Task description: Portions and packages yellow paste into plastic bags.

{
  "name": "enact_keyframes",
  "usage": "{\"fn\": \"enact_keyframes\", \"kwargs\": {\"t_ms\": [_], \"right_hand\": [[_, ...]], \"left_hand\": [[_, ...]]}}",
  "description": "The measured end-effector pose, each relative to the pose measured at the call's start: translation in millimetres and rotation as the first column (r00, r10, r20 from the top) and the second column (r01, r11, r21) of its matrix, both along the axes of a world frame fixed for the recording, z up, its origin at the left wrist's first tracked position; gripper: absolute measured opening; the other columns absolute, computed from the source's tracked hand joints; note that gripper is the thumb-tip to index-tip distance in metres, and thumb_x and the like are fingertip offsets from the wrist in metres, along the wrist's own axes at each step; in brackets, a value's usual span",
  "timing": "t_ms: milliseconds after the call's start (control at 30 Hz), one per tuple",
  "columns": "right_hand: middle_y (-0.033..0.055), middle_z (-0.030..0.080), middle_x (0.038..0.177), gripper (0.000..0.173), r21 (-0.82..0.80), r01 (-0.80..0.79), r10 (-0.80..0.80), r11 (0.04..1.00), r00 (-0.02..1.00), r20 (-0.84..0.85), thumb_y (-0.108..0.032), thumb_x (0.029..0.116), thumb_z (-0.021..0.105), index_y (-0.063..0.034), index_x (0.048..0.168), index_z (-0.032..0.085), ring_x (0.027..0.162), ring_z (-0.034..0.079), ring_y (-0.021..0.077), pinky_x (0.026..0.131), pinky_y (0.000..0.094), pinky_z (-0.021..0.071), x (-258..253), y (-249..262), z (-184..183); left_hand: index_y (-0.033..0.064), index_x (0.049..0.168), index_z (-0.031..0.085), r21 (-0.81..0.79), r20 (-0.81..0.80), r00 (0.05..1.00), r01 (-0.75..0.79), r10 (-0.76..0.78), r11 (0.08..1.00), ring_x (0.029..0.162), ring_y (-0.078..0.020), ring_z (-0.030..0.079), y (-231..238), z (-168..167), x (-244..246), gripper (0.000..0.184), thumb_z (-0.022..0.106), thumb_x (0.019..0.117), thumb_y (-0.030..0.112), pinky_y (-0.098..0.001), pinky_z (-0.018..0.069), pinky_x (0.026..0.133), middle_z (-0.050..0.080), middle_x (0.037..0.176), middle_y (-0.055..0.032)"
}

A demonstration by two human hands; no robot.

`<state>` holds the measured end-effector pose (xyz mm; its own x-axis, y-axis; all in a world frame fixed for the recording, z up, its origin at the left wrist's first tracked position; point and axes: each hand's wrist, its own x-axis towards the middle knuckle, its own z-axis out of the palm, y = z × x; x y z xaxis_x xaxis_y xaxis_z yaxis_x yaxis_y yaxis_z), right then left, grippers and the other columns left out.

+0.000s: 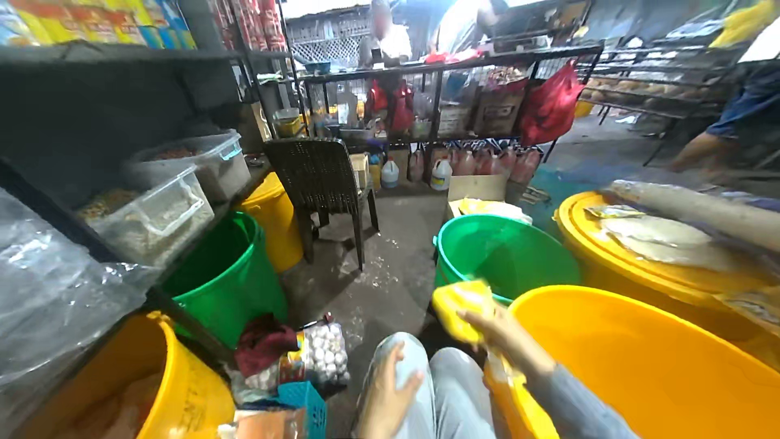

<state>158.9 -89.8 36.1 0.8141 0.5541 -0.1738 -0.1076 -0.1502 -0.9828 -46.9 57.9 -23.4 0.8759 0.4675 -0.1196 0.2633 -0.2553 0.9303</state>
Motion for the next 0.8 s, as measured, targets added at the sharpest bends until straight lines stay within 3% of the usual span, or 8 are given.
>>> {"fn": "enact_keyframes", "kwargs": {"t_ms": [67,133,200,333,433,600,700,800], "right_hand": [[0.0286,0.060,0.123,0.079,-0.163,0.159,-0.132,0.974,0.978,0.164,-0.010,0.0863,0.078,-0.0007,0.150,0.033,0.096,0.067,0.0393,0.075,0.0555,0.0575,69,23,-2],[0.0345,0.059,0.130,0.084,-0.433,0.251,-0.112,0.866,0.941,0.320,-0.005,0.0849,0.078,0.0010,0.153,0.030,0.113,0.064,0.0485,0.092,0.0641,0.0521,135,41,-13],[0.0337,0.059,0.134,0.079,-0.658,0.291,-0.031,0.695,0.925,0.378,-0.009,0.0879,0.074,0.0014,0.154,0.032,0.125,0.059,0.0488,0.103,0.0646,0.0475,179,52,-26],[0.0300,0.061,0.133,0.053,-0.808,0.341,0.029,0.480,0.915,0.403,-0.014,0.0950,0.065,0.0041,0.142,0.049,0.128,0.059,0.0447,0.102,0.0616,0.0501,205,56,-67],[0.0306,0.061,0.134,0.034,-0.869,0.231,0.137,0.437,0.938,0.318,-0.010,0.0982,0.062,0.0096,0.127,0.062,0.130,0.057,0.0440,0.105,0.0592,0.0483,221,59,-103],[0.0329,0.062,0.132,0.035,-0.899,0.112,0.337,0.423,0.902,0.271,-0.016,0.0992,0.063,0.0072,0.125,0.065,0.129,0.057,0.0486,0.105,0.0655,0.0446,242,55,-126],[0.0334,0.065,0.125,0.030,-0.902,0.054,0.460,0.429,0.846,0.269,-0.017,0.0993,0.065,0.0046,0.120,0.070,0.122,0.059,0.0512,0.102,0.0698,0.0437,233,47,-119],[0.0360,0.063,0.127,0.031,-0.791,0.064,0.475,0.609,0.769,0.428,-0.011,0.1023,0.059,0.0053,0.127,0.065,0.123,0.058,0.0546,0.103,0.0726,0.0408,211,49,-95]], "left_hand": [[0.0047,0.148,0.052,0.332,-0.181,0.983,0.062,-0.001,0.941,0.146,-0.0451,0.036,-20,-37,-6,0.069,0.072,0.0924,0.041,-0.0607,0.0303,0.119,0.041,0.156,-0.0261],[0.0177,0.150,0.052,0.612,-0.279,0.960,0.163,0.019,0.774,0.148,-0.0512,0.028,-38,-77,-11,0.075,0.072,0.0871,0.052,-0.0674,0.0235,0.118,0.031,0.161,-0.0294],[0.0269,0.148,0.055,0.678,-0.297,0.955,0.195,0.022,0.709,0.147,-0.0523,0.029,-41,-88,-12,0.071,0.072,0.0851,0.054,-0.0684,0.0260,0.117,0.029,0.161,-0.0292],[0.0318,0.144,0.059,0.636,-0.273,0.961,0.155,0.033,0.756,0.147,-0.0470,0.032,-33,-86,-12,0.064,0.072,0.0851,0.054,-0.0640,0.0278,0.117,0.032,0.162,-0.0236],[0.0317,0.138,0.064,0.594,-0.194,0.981,0.097,0.024,0.799,0.148,-0.0427,0.033,-26,-92,-16,0.056,0.072,0.0862,0.051,-0.0617,0.0295,0.118,0.036,0.161,-0.0193],[0.0036,0.122,0.073,0.215,0.099,0.976,-0.209,0.192,0.954,0.138,-0.0303,0.052,-4,-94,-36,0.031,0.071,0.0930,0.016,-0.0417,0.0419,0.116,0.054,0.146,-0.0217],[0.0089,0.129,0.069,0.312,-0.132,0.940,-0.262,0.315,0.913,0.143,-0.0315,0.044,14,-106,-85,0.037,0.066,0.0973,0.029,-0.0423,0.0362,0.119,0.048,0.152,-0.0206],[0.0144,0.147,0.055,0.499,-0.368,0.770,-0.309,0.521,0.809,0.153,-0.0419,0.022,25,-119,-156,0.062,0.074,0.0899,0.030,-0.0587,0.0220,0.123,0.029,0.164,-0.0216]]}}
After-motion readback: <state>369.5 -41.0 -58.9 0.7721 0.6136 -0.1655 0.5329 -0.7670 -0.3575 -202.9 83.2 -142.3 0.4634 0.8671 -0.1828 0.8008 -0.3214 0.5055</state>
